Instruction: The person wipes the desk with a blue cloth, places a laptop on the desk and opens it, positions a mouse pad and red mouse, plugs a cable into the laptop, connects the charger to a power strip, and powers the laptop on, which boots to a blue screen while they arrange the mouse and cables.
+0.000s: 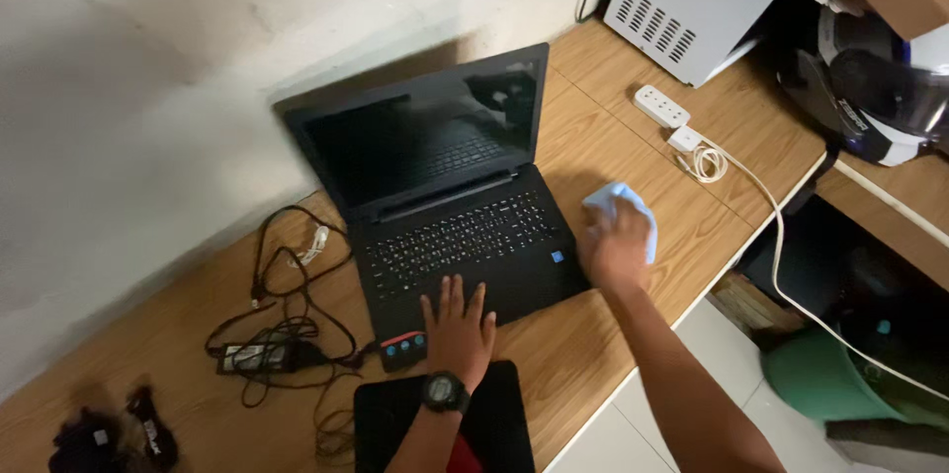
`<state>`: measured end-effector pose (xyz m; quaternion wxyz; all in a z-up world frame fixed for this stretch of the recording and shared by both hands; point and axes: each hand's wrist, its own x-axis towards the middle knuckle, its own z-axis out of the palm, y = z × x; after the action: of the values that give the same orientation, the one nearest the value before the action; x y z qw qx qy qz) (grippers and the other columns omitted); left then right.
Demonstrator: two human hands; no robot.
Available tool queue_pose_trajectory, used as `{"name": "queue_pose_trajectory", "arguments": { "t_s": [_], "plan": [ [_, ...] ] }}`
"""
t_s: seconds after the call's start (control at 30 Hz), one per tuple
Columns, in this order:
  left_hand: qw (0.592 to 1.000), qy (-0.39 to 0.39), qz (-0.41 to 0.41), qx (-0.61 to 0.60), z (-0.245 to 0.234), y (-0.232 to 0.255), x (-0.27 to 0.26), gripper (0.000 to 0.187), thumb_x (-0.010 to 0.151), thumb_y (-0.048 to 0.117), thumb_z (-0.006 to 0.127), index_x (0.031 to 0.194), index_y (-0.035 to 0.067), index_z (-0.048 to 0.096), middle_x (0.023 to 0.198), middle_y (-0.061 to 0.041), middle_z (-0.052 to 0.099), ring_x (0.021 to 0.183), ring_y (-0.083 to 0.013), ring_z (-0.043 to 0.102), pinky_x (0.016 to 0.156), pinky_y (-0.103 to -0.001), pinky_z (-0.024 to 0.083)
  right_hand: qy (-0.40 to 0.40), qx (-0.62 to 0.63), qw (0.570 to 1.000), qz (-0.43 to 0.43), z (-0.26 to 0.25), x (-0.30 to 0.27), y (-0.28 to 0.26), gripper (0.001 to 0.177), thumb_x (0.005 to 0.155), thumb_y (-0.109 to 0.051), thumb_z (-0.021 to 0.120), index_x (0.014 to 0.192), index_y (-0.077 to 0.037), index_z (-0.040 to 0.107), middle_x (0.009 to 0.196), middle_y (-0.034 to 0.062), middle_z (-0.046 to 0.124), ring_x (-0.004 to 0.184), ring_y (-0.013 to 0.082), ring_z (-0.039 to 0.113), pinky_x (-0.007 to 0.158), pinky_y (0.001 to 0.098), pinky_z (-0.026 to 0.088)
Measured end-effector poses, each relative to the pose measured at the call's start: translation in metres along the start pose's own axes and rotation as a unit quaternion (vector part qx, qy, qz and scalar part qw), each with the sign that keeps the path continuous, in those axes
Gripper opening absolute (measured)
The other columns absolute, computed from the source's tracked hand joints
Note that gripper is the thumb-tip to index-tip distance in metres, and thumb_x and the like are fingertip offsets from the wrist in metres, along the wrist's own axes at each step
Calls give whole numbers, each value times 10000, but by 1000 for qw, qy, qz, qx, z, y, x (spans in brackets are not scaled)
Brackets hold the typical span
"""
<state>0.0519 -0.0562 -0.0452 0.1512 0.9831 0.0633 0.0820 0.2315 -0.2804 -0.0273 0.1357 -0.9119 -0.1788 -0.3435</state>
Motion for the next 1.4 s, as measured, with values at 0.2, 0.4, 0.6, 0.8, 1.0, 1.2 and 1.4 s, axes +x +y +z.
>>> {"name": "queue_pose_trajectory", "arguments": {
  "t_s": [0.2,0.4,0.6,0.8,1.0,1.2,1.4],
  "plan": [
    [996,70,39,42,5,12,5,535,1018,417,428,1440,110,545,1544,-225,413,1481,-374,285,1182,-635,169,-160,130,978,23,36,13,-43,458,915,-319,662,1338,-146,630,1330,184,575,1221,426,525,1031,522,435],
    [996,80,36,18,2,12,1,498,1027,415,436,1417,136,570,1516,-214,458,1471,-373,336,1191,-625,204,-217,97,970,52,45,28,-44,477,964,-445,590,1367,-190,618,1307,168,579,1204,396,541,1002,524,458],
    [995,82,31,43,1,14,4,508,1012,421,445,1412,132,565,1508,-213,458,1460,-372,337,1185,-636,195,-261,83,959,70,41,42,-48,497,969,-476,550,1382,-202,589,1288,180,586,1214,407,543,996,530,467],
    [998,54,26,31,2,12,4,517,1019,428,440,1432,133,544,1535,-214,420,1471,-370,303,1185,-631,176,-328,46,940,85,38,59,-54,494,990,-502,511,1383,-210,576,1281,227,576,1224,420,548,993,553,463],
    [998,49,16,20,0,13,3,519,1013,415,433,1433,131,546,1536,-205,422,1477,-362,297,1195,-617,163,-342,34,935,86,32,65,-58,487,986,-495,511,1382,-217,574,1287,222,580,1228,417,553,994,566,458],
    [998,55,24,20,0,12,2,523,1024,428,415,1442,139,540,1545,-202,415,1484,-357,292,1202,-615,162,-340,27,937,82,31,64,-59,484,980,-488,523,1388,-234,576,1290,223,583,1244,407,554,990,548,470],
    [999,30,3,36,3,13,5,536,1009,443,412,1435,142,535,1538,-201,401,1471,-363,285,1190,-622,150,-344,27,936,76,33,63,-57,500,985,-483,523,1412,-226,560,1298,212,584,1232,409,558,993,547,469]
  ]
}}
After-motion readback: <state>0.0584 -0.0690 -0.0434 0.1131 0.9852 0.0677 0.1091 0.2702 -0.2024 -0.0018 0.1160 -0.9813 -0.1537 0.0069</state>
